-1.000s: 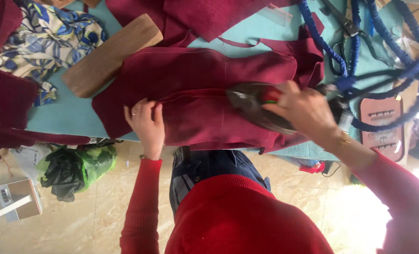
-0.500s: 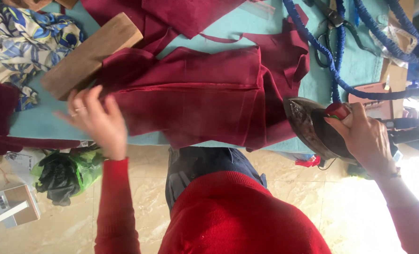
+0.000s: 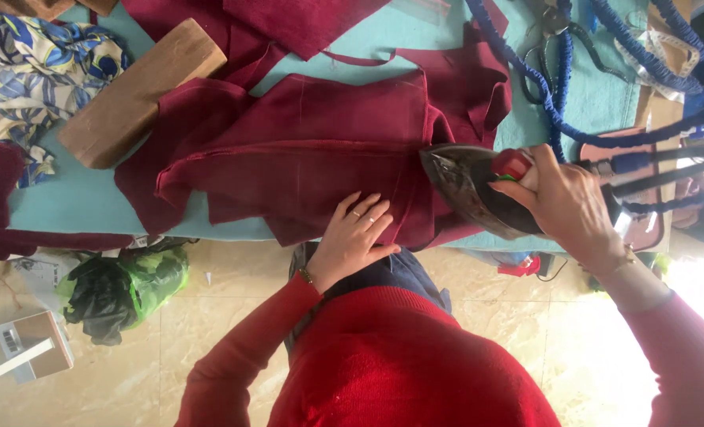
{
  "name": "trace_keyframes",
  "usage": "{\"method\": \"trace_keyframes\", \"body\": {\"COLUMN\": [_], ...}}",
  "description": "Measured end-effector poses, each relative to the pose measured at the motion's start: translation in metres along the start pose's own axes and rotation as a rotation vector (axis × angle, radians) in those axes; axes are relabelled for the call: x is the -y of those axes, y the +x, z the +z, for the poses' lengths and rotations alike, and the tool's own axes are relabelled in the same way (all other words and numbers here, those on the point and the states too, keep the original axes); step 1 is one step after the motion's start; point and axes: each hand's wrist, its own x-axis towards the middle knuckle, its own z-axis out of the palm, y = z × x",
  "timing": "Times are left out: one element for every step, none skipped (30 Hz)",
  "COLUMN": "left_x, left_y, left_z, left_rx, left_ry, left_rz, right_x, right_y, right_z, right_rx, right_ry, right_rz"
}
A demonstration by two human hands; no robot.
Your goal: Ironing and pressing seams of maroon fabric pieces on a work table using a steam iron and a wooden block
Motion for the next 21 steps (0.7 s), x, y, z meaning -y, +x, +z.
{"method": "trace_keyframes", "body": {"left_x": [0.002,0.004,0.009,0.014,0.018,0.019,0.022,0.024,0.025,0.027,0.028,0.026,0.025,0.024,0.025,0.027,0.028,0.028,0.028,0.028,0.028], "left_y": [0.003,0.006,0.012,0.018,0.022,0.032,0.043,0.054,0.056,0.058,0.061,0.062,0.064,0.067,0.066,0.066,0.066,0.067,0.067,0.068,0.068], "left_z": [0.000,0.000,0.008,0.015,0.023,0.016,0.009,0.002,0.010,0.017,0.025,0.024,0.023,0.022,0.024,0.026,0.028,0.026,0.024,0.021,0.021], "left_rx": [-0.020,-0.040,-0.040,-0.007,0.028,0.029,0.034,0.038,0.039,0.083,0.127,0.128,0.086,0.043,0.045,0.049,0.055,0.057,0.077,0.096,0.098], "left_ry": [-0.012,-0.023,-0.022,0.045,0.111,0.112,0.262,0.413,0.413,0.373,0.332,0.330,0.356,0.382,0.378,0.394,0.410,0.406,0.415,0.424,0.423], "left_rz": [0.001,0.002,0.002,-0.059,-0.121,-0.122,-0.170,-0.218,-0.218,-0.227,-0.235,-0.233,-0.184,-0.134,-0.131,-0.116,-0.097,-0.091,-0.083,-0.075,-0.072], "right_x": [0.003,0.005,0.006,0.007,0.008,0.008,0.007,0.007,0.007,0.007,0.007,0.005,0.002,-0.001,-0.003,-0.004,-0.006,-0.005,-0.005,-0.005,-0.004], "right_y": [0.003,0.007,0.009,0.012,0.014,0.013,0.014,0.014,0.014,0.013,0.012,0.009,0.008,0.006,0.005,0.004,0.002,0.001,0.002,0.002,0.003], "right_z": [0.000,0.000,0.002,0.003,0.005,0.008,0.010,0.013,0.011,0.009,0.007,0.006,0.005,0.004,0.004,0.003,0.003,0.005,0.006,0.007,0.009], "right_rx": [-0.020,-0.041,-0.042,-0.056,-0.070,-0.069,-0.074,-0.080,-0.080,-0.061,-0.042,-0.041,-0.014,0.013,0.015,-0.005,-0.026,-0.025,-0.025,-0.025,-0.025], "right_ry": [0.045,0.090,0.091,0.082,0.074,0.075,0.066,0.057,0.058,0.083,0.108,0.108,0.109,0.110,0.109,0.109,0.109,0.110,0.103,0.097,0.098], "right_rz": [-0.052,-0.104,-0.104,-0.127,-0.149,-0.149,-0.146,-0.142,-0.142,-0.134,-0.125,-0.122,-0.073,-0.023,-0.018,-0.028,-0.036,-0.028,-0.021,-0.014,-0.010]}}
